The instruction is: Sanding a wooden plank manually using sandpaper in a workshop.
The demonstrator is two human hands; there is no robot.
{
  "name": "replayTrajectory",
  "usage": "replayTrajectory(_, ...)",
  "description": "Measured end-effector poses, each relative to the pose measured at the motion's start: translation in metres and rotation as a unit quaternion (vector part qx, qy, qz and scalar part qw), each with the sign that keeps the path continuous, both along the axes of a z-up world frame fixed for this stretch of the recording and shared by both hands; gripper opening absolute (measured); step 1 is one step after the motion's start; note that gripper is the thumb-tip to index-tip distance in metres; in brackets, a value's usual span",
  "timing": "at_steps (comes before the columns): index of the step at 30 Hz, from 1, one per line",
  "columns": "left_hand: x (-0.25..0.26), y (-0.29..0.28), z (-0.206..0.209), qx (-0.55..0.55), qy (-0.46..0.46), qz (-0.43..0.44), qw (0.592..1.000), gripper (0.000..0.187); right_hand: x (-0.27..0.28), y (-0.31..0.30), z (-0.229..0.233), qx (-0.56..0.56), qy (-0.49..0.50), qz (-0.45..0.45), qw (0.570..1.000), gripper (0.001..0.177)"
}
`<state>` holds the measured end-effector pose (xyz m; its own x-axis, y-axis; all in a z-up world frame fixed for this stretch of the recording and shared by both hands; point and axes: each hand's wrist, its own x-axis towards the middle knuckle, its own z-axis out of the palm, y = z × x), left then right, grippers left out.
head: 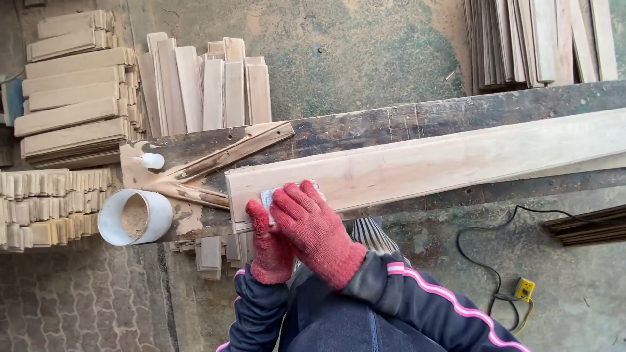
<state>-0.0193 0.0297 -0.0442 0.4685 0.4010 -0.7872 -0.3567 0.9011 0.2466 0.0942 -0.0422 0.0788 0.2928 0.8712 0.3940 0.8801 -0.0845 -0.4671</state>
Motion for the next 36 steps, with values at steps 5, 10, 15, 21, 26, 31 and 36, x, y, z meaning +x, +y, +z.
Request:
replayTrajectory(5,0.01,0.001,0.016,0.051,-0.036,0.076,0.995,0.07,0.059,-0.01,-0.047,-0.008,-0.033,-0.124,0.992,0.018)
replayTrajectory(10,0.031,-0.007,0.056,0.02,-0.01,0.104,0.994,0.065,0.013,0.02,-0.016,0.032,-0.049,-0.133,0.989,0.016)
replayTrajectory(15,-0.005,0.01,0.002,0.185,-0.097,-0.008,0.978,0.103,0.051,-0.004,-0.014,0.053,-0.087,-0.133,0.986,0.019)
replayTrajectory(21,0.025,0.002,0.032,0.041,-0.031,0.16,0.986,0.07,0.012,-0.017,-0.015,-0.005,-0.046,-0.11,0.993,0.015)
replayTrajectory(26,0.059,0.0,0.108,0.096,0.084,0.085,0.988,0.07,0.08,-0.05,-0.063,0.009,-0.075,-0.191,0.979,0.016)
replayTrajectory(31,0.029,0.0,0.07,0.153,0.114,0.06,0.98,0.063,0.044,-0.042,-0.022,-0.057,-0.233,-0.276,0.931,0.023)
replayTrajectory(36,0.016,0.008,0.049,0.255,0.037,-0.036,0.966,0.091,0.071,-0.047,-0.02,0.108,-0.042,-0.173,0.978,0.022)
